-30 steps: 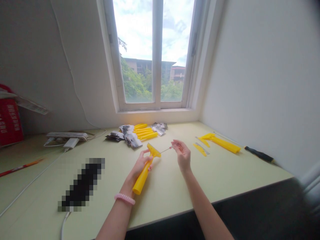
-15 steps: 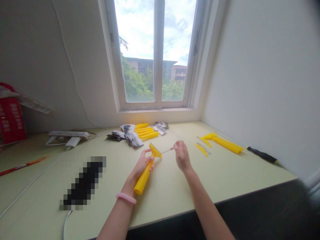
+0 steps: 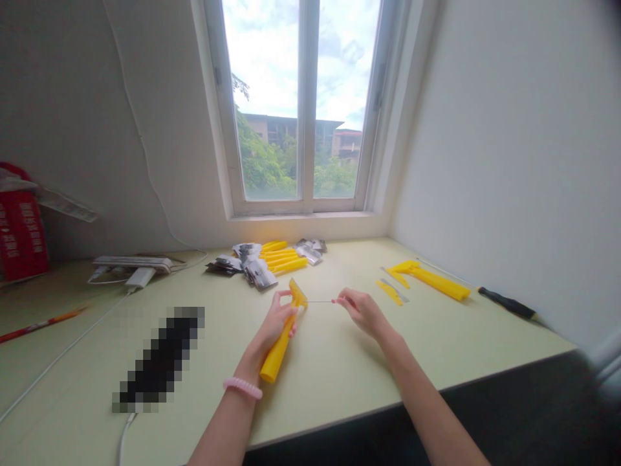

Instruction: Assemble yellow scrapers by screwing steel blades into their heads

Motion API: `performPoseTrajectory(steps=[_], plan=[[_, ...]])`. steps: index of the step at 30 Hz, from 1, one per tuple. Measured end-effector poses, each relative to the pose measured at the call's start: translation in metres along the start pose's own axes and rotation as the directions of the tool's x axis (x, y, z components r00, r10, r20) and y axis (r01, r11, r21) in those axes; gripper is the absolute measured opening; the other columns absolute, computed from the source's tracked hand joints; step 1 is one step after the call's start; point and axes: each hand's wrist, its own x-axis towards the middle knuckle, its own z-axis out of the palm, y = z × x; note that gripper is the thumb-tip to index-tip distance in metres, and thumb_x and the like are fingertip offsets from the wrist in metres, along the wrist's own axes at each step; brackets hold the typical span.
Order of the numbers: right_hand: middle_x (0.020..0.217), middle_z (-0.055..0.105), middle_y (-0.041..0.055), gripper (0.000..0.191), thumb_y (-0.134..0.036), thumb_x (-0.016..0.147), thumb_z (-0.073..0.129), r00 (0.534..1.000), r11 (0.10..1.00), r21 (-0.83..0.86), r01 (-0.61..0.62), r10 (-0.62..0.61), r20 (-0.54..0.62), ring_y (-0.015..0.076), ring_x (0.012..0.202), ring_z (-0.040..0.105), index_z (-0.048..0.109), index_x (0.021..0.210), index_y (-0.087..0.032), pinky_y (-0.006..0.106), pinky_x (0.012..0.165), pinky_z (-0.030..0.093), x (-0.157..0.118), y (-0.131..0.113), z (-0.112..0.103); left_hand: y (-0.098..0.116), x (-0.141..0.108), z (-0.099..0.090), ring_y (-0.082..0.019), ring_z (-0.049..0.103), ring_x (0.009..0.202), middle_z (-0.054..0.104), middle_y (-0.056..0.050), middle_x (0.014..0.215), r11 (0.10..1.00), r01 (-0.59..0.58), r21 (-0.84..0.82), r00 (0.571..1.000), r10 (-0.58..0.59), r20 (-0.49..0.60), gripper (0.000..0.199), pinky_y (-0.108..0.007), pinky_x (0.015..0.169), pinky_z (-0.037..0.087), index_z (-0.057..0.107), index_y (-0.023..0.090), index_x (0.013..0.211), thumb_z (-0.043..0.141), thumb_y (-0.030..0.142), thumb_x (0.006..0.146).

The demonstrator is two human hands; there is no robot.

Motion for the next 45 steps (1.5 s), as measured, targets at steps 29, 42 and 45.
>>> performPoseTrajectory(steps=[29,42,45], plan=[[0.068,0.061,0.003,0.026,-0.04,0.086,0.037,0.995,0.96,-0.263,-0.098,0.099,-0.009,0.0147,0.059,0.054,0.052,0.08,-0.02,0.024,0.053,0.032,-0.005,-0.006,0.021,-0.007,-0.001,0.0,-0.003,0.046,0.037,0.053,-0.001,0.094,0.995,-0.075,0.065,0.994,0.069,0.088,0.033,-0.016,0.032,0.031,0.031,0.027,0.102,0.048,0.024,0.073],[0.064,0.058,0.0025,0.028,-0.037,0.086,0.035,0.993,0.972,-0.206,-0.115,0.114,-0.021,0.0137,0.057,0.051,0.051,0.072,-0.019,0.024,0.053,0.031,-0.005,-0.007,0.024,0.0,-0.006,0.005,-0.003,0.046,0.037,0.054,-0.001,0.092,0.996,-0.048,0.079,0.996,0.042,0.075,0.034,-0.016,0.032,0.031,0.031,0.025,0.102,0.048,0.023,0.072],[0.071,0.056,0.0021,0.017,-0.035,0.081,0.046,0.997,0.994,-0.085,-0.067,0.064,-0.039,0.0146,0.063,0.052,0.049,0.079,-0.019,0.024,0.057,0.036,-0.007,-0.008,0.021,-0.001,-0.005,0.005,-0.003,0.046,0.038,0.054,-0.002,0.094,0.996,-0.046,0.075,0.996,0.041,0.077,0.035,-0.016,0.033,0.031,0.031,0.026,0.102,0.049,0.026,0.072]])
